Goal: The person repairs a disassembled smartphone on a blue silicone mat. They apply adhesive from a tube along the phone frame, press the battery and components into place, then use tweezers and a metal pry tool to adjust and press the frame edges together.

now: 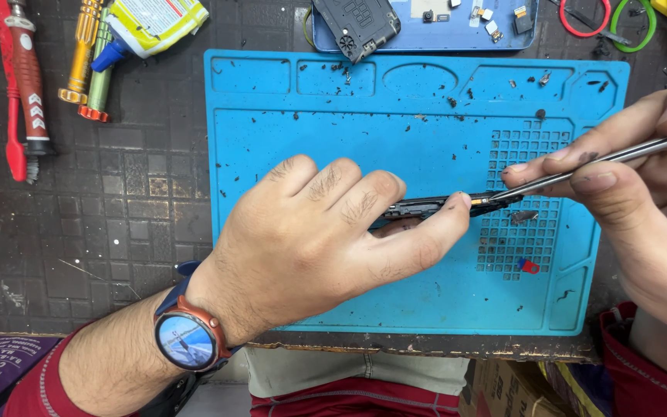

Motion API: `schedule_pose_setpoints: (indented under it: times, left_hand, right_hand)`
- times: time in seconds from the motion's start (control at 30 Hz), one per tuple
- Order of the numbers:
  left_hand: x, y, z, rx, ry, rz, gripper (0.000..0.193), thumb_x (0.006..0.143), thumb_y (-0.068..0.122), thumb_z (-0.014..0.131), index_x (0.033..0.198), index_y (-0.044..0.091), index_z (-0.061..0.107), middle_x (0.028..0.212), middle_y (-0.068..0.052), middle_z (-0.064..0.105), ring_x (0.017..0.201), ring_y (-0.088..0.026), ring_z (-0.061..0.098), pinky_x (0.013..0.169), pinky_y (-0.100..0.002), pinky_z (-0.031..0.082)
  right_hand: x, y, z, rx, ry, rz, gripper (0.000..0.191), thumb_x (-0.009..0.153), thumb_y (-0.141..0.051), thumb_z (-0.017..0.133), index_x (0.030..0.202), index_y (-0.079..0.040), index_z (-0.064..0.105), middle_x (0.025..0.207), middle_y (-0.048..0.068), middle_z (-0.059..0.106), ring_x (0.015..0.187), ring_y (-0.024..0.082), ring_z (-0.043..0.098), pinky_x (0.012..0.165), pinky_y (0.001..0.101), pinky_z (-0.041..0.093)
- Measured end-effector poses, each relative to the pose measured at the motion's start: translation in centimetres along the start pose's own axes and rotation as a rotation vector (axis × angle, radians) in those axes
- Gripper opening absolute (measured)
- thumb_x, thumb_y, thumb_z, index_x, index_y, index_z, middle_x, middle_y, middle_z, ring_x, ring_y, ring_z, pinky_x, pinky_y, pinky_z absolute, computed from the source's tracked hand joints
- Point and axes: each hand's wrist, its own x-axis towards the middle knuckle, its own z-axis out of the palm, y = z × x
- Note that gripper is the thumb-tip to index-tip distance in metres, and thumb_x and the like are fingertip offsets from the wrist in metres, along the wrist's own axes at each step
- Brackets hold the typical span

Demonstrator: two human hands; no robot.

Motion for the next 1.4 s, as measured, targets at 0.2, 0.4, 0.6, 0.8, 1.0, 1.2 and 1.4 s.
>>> schedule_pose_setpoints:
  times: [0.2,0.4,0.6,0.8,1.0,1.2,1.4]
  left_hand:
    - [0.0,-0.1,0.0,-0.007,0.001,0.003,0.031,0.096,0.022,0.068,0.124,0.034,0.067,0.092,0.007,0.060,0.069,-0.010,0.054,0.059,-0.028,0.035]
    - [-0.1,-0.1,0.0,-0.017,-0.003,0.002,0.031,0.097,0.023,0.068,0.125,0.033,0.067,0.093,0.006,0.062,0.070,-0.011,0.054,0.059,-0.028,0.035]
    - [-0.1,-0.1,0.0,-0.014,-0.005,0.002,0.031,0.096,0.023,0.069,0.125,0.033,0.067,0.095,0.006,0.063,0.070,-0.010,0.054,0.059,-0.028,0.035]
    - [0.1,0.1,-0.1,-0.026,0.001,0.016,0.029,0.096,0.023,0.069,0.123,0.032,0.068,0.093,0.005,0.062,0.068,-0.011,0.054,0.058,-0.028,0.034]
    - [0.3,0.1,-0.1,-0.028,0.004,0.024,0.026,0.094,0.024,0.071,0.118,0.033,0.069,0.093,0.007,0.062,0.068,-0.009,0.054,0.057,-0.028,0.034]
    - [0.4,0.1,-0.2,-0.019,-0.016,0.022,0.024,0.095,0.025,0.071,0.118,0.033,0.068,0.095,0.008,0.062,0.067,-0.009,0.054,0.058,-0.028,0.034]
    - [0.7,0.1,-0.2,-0.025,-0.017,0.008,0.025,0.095,0.025,0.071,0.118,0.033,0.068,0.094,0.008,0.062,0.066,-0.010,0.053,0.058,-0.028,0.034]
  right_hand:
    - [-0.1,0.3,0.0,-0.018,-0.005,0.006,0.017,0.115,-0.004,0.051,0.129,-0.006,0.041,0.103,0.013,0.064,0.098,0.031,0.076,0.092,0.0452,0.062]
    - [-0.2,0.7,-0.3,0.044,-0.021,-0.012,0.020,0.114,-0.008,0.053,0.131,-0.009,0.042,0.102,0.011,0.064,0.097,0.029,0.076,0.092,0.0444,0.063]
    - [-0.2,1.3,-0.4,-0.094,-0.052,0.008,0.014,0.113,-0.009,0.049,0.123,-0.007,0.041,0.101,0.016,0.064,0.099,0.034,0.075,0.094,0.0475,0.062]
    - [-0.4,0.1,-0.5,0.030,-0.048,-0.053,0.021,0.112,-0.015,0.056,0.123,-0.006,0.040,0.100,0.010,0.065,0.097,0.026,0.076,0.095,0.0414,0.062]
    - [-0.4,-1.4,-0.1,-0.054,-0.024,-0.036,0.022,0.113,-0.009,0.055,0.126,-0.006,0.037,0.097,0.011,0.066,0.098,0.027,0.077,0.095,0.0402,0.062]
    - [-0.2,-2.0,0.3,-0.059,-0.003,-0.002,0.022,0.110,-0.005,0.054,0.124,-0.004,0.037,0.097,0.012,0.066,0.097,0.028,0.076,0.096,0.0403,0.061]
    - [0.0,-2.1,0.5,-0.038,0.027,0.022,0.022,0.110,-0.004,0.052,0.124,-0.004,0.036,0.100,0.012,0.065,0.098,0.028,0.076,0.095,0.0401,0.061]
